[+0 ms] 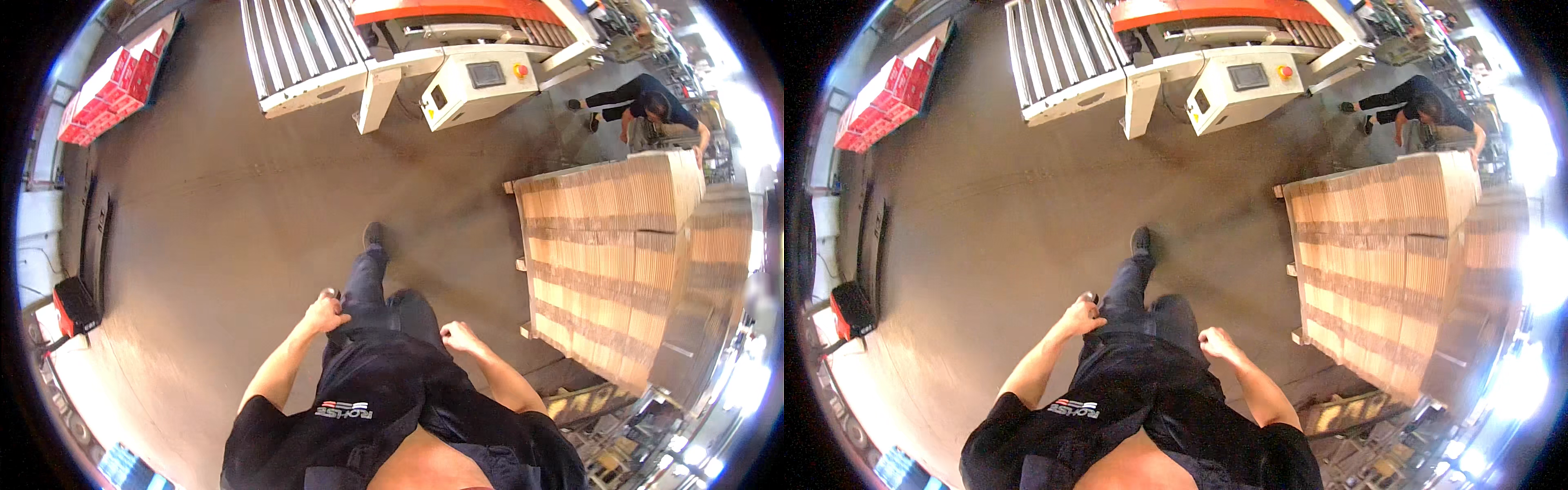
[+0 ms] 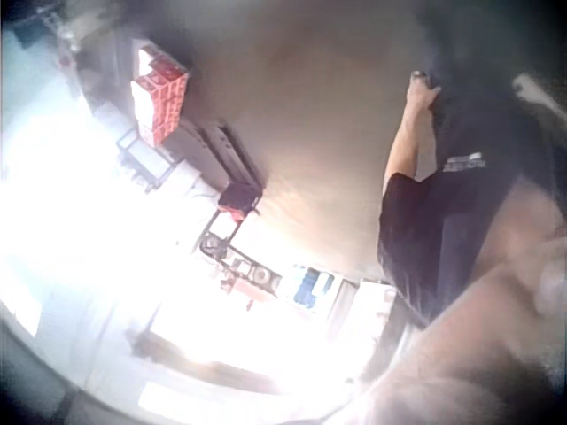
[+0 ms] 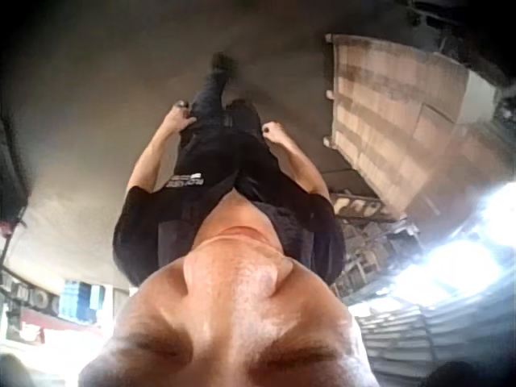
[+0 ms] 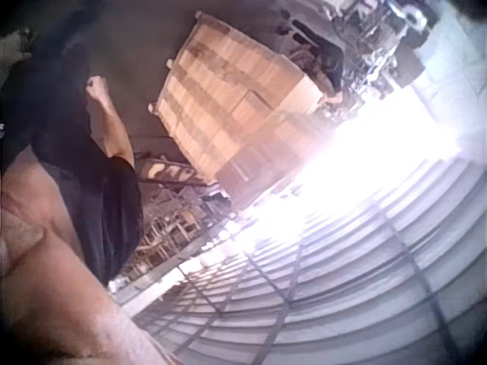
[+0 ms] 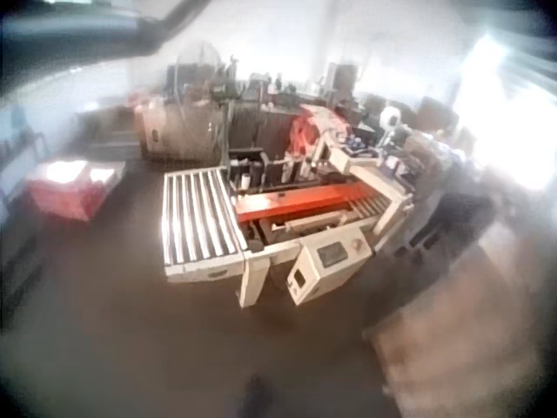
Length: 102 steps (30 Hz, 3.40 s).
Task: The person retrieves a roll of electrical tape from a bag, walks to a work area, and sits on the floor. They then strip the insulation from two wires, twist the exposed ends together, and wrap the connection with electrical tape.
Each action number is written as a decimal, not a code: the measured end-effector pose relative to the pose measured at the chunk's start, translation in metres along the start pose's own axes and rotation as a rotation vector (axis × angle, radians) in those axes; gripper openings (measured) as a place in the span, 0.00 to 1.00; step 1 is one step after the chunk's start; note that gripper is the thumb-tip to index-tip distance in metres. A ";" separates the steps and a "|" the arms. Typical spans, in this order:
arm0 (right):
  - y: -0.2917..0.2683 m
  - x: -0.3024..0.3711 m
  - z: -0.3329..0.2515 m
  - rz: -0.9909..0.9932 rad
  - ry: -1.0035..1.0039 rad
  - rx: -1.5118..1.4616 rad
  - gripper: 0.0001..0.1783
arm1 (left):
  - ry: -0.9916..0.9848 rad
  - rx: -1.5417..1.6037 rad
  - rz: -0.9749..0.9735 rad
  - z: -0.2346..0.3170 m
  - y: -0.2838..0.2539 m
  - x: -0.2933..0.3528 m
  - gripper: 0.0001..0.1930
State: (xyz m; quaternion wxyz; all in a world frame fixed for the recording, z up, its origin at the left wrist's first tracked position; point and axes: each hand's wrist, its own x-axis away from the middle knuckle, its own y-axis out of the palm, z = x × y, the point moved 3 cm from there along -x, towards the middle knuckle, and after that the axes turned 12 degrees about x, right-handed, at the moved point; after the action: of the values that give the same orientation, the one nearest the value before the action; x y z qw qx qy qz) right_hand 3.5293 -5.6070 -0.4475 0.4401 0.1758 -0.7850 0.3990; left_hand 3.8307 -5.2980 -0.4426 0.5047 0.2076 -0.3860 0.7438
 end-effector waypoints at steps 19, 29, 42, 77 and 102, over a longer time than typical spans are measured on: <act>-0.276 -0.483 0.024 0.094 -0.338 0.124 0.20 | -0.126 0.520 0.663 0.094 -0.017 -0.240 0.04; -0.303 -0.883 0.052 0.370 0.078 0.176 0.40 | -0.017 0.800 0.731 -0.007 0.070 -0.540 0.07; -0.279 -0.948 0.125 0.761 0.124 0.680 0.13 | 0.097 0.880 0.654 -0.045 0.060 -0.634 0.11; -0.292 -0.532 -0.017 0.256 -0.818 -0.661 0.32 | 0.443 1.752 0.027 0.051 -0.045 -0.589 0.07; -0.371 -0.509 -0.015 0.742 -0.770 -0.353 0.15 | 0.867 1.325 0.376 0.090 -0.021 -0.584 0.17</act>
State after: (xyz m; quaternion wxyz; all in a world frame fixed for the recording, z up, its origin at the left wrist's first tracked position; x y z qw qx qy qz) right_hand 4.0504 -5.8638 -0.6909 -0.0252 -0.0553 -0.9531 0.2966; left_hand 4.0785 -5.7090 -0.7877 0.2485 0.0885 0.3356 0.9043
